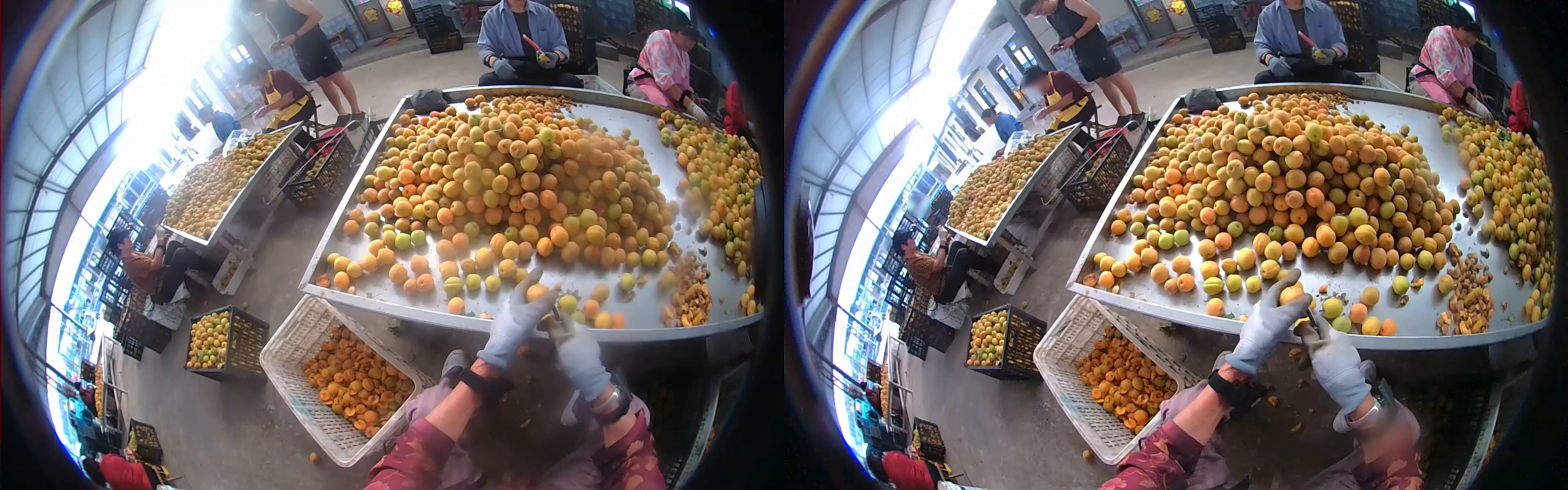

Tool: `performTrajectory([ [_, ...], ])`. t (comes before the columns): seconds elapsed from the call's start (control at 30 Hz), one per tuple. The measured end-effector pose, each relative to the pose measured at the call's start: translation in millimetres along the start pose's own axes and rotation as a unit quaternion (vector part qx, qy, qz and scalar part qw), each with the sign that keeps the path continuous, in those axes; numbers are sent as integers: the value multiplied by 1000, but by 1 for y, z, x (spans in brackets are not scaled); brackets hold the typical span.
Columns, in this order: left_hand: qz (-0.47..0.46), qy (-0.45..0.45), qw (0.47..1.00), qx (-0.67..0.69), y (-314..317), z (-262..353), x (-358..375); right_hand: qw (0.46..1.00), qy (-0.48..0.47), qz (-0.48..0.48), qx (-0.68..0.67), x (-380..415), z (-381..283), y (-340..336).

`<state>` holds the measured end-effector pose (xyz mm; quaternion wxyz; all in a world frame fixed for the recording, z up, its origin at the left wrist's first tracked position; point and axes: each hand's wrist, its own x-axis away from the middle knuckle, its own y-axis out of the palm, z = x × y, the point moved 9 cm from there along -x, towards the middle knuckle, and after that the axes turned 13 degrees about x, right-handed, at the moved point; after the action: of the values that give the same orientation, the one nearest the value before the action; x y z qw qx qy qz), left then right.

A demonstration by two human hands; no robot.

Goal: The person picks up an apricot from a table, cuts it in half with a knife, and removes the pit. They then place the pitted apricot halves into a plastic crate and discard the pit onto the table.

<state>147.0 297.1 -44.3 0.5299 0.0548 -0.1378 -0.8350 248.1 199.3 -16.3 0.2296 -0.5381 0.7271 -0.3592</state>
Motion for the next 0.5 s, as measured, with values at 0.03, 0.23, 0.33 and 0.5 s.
performTrajectory([
  [0.03,16,21,999,-18,-2,3,0,1000,-18,8,-25,-1,-1,-1],
  [0.23,36,-79,994,-61,-5,-1,6,998,-48,28,-18,-1,-6,6],
  [0.33,24,-70,997,-36,-7,-11,3,1000,-17,8,5,-1,-9,10],
  [0.5,-2,30,986,-166,-14,-21,-5,997,-55,42,19,-4,-6,16],
])
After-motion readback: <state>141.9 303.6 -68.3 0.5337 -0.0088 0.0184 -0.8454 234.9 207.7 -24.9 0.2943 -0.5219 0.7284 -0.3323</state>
